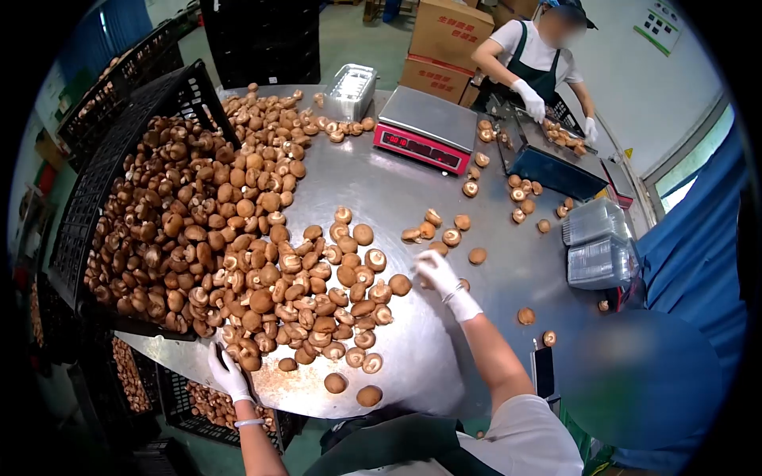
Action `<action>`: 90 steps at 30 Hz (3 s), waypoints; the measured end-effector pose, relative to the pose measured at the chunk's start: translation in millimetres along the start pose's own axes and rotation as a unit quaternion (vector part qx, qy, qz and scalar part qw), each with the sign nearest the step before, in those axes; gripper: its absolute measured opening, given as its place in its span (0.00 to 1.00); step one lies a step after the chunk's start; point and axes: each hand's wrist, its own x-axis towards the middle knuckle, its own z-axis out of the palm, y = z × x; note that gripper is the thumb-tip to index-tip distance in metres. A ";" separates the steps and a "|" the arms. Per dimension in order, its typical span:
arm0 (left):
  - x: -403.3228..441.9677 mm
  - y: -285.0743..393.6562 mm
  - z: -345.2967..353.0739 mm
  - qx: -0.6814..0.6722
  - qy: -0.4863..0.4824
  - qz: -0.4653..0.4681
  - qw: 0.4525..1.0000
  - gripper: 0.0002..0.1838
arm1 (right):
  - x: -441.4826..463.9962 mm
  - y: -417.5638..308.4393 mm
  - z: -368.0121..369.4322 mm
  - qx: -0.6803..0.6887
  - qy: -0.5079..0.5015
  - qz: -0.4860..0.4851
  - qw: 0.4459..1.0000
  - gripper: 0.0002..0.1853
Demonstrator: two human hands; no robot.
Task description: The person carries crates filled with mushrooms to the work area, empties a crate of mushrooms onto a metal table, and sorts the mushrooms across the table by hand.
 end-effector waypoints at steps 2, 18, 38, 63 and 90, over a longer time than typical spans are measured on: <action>-0.2 -1.6 0.7 0.008 -0.003 -0.017 1.000 0.20 | -10.4 19.6 21.1 -0.332 0.065 -0.216 0.916 0.20; -0.7 -0.1 -0.9 0.003 -0.009 -0.022 1.000 0.20 | 40.0 -63.1 -99.8 -0.529 0.421 -0.266 0.687 0.35; 0.2 -7.6 -2.5 0.036 -0.018 -0.010 0.999 0.21 | 52.9 -21.8 -124.2 -0.680 0.374 -0.178 0.605 0.14; -0.1 -10.4 -1.2 0.099 -0.028 -0.027 0.994 0.21 | 59.2 -9.2 -140.6 -0.433 0.339 -0.162 0.819 0.12; -0.7 2.5 -1.9 0.073 0.004 0.016 0.997 0.19 | -1.7 35.8 -125.7 -0.699 0.258 -0.081 0.662 0.29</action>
